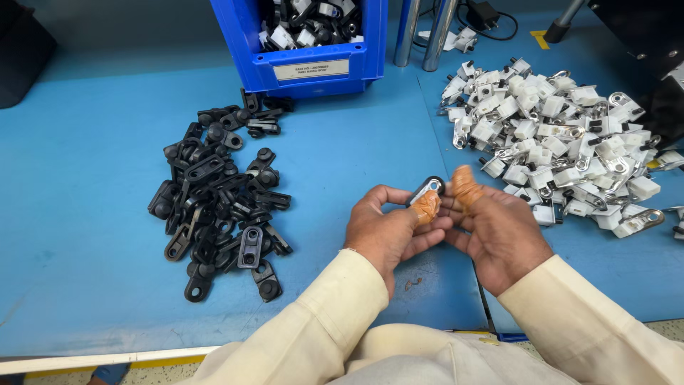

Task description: The person sits at a workbench assembling small plastic components by hand. They pick a black bracket and a white plastic piece, press and fit them together, then set the assembled unit aside and repeat the cycle with new parts from the piles on the table.

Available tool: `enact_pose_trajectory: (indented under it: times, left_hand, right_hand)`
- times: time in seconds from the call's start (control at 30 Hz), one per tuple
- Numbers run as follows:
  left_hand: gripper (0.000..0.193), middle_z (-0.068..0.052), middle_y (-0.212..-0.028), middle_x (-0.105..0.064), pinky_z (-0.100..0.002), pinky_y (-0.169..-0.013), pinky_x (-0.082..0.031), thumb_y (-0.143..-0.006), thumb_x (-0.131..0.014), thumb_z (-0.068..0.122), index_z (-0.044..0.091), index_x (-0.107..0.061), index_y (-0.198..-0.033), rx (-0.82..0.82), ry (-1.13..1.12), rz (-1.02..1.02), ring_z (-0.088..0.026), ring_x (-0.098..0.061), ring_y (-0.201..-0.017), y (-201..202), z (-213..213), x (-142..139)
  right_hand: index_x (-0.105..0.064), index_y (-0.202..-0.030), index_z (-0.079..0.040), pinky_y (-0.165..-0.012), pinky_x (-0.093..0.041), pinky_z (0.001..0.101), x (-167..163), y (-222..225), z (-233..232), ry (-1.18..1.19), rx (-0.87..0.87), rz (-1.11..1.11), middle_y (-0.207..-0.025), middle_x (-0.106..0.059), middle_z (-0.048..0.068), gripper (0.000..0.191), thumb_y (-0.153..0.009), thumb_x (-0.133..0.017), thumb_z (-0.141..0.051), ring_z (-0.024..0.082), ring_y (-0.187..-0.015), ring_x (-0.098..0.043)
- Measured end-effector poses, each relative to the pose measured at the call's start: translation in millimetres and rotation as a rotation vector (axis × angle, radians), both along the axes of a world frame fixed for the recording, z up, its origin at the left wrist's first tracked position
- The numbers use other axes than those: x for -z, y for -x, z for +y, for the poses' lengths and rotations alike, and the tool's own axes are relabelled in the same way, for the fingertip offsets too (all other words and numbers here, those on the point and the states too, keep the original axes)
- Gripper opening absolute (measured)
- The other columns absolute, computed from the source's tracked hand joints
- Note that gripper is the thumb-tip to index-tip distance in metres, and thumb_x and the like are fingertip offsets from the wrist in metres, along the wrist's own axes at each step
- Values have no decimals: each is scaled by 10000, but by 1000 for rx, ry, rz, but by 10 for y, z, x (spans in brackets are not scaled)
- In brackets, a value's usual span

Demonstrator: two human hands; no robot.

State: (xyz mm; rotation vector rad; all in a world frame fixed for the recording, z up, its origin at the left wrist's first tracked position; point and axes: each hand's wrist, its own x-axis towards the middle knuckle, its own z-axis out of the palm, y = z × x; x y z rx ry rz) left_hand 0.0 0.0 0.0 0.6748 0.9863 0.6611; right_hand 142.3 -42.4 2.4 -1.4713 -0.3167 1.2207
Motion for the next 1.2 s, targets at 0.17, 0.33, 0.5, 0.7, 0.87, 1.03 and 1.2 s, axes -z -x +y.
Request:
enact_pose_trajectory:
  times: [0.17,0.33,0.5,0.7,0.87,1.03,1.2]
  left_hand:
    - [208,-192,-955,-756,-280,-658,-654,-902,-645,-5,11,-568,-1095,-47,-37,59,-225,-781,-786,-91,-64,-97]
    - [182,-185,-912,-767,-278,-621,-642,-886,-628,-49,2,-608,-1060,-91,-163,186,-209,-780,-756,-124,-56,-145]
    - [189,-170,-936,-759,-277,-679,-660,-905,-562,-59,21,-581,-1075,-68,9,24,-205,-784,-794,-30,28,-140]
    - [213,-190,-915,-753,-306,-665,-650,-881,-609,-85,20,-587,-1064,-124,-138,128,-213,-770,-784,-98,-27,-99]
    - [318,-169,-931,-770,-263,-615,-661,-850,-581,-127,4,-641,-1133,-112,-180,190,-189,-789,-747,-88,30,-95]
    - [478,-180,-1033,-788,-279,-661,-660,-808,-709,-66,66,-629,-1260,43,-422,394,-168,-782,-777,86,72,-161]
    - [675,-131,-1207,-702,-299,-684,-682,-773,-757,-45,186,-536,-1367,-44,-455,379,-132,-762,-822,190,-43,-144]
  right_hand:
    - [-677,-1069,55,-649,-539,347,282,-60,43,-95,-17,-201,-942,-712,151,261,-984,-686,-191,194,-710,-644]
    - [-671,-1032,-7,-673,-579,360,279,-36,86,-1,136,49,-946,-710,117,178,-972,-549,-122,192,-719,-664]
    - [-678,-1027,-1,-694,-594,347,188,-54,64,5,31,81,-928,-674,87,256,-1045,-617,-249,157,-721,-637]
    - [-682,-1067,47,-726,-589,347,154,70,111,-52,22,-132,-970,-732,149,266,-895,-483,88,206,-743,-689]
    - [-664,-1100,40,-767,-609,325,-38,-13,16,-46,-170,-160,-957,-739,145,189,-950,-558,-7,191,-792,-709]
    - [-678,-1122,18,-754,-610,329,-69,-9,141,-98,-158,-152,-951,-727,115,214,-946,-561,-12,195,-785,-694]
    - [-683,-1110,28,-782,-610,321,-45,-71,197,-6,-146,-37,-939,-724,121,204,-991,-553,-76,182,-800,-693]
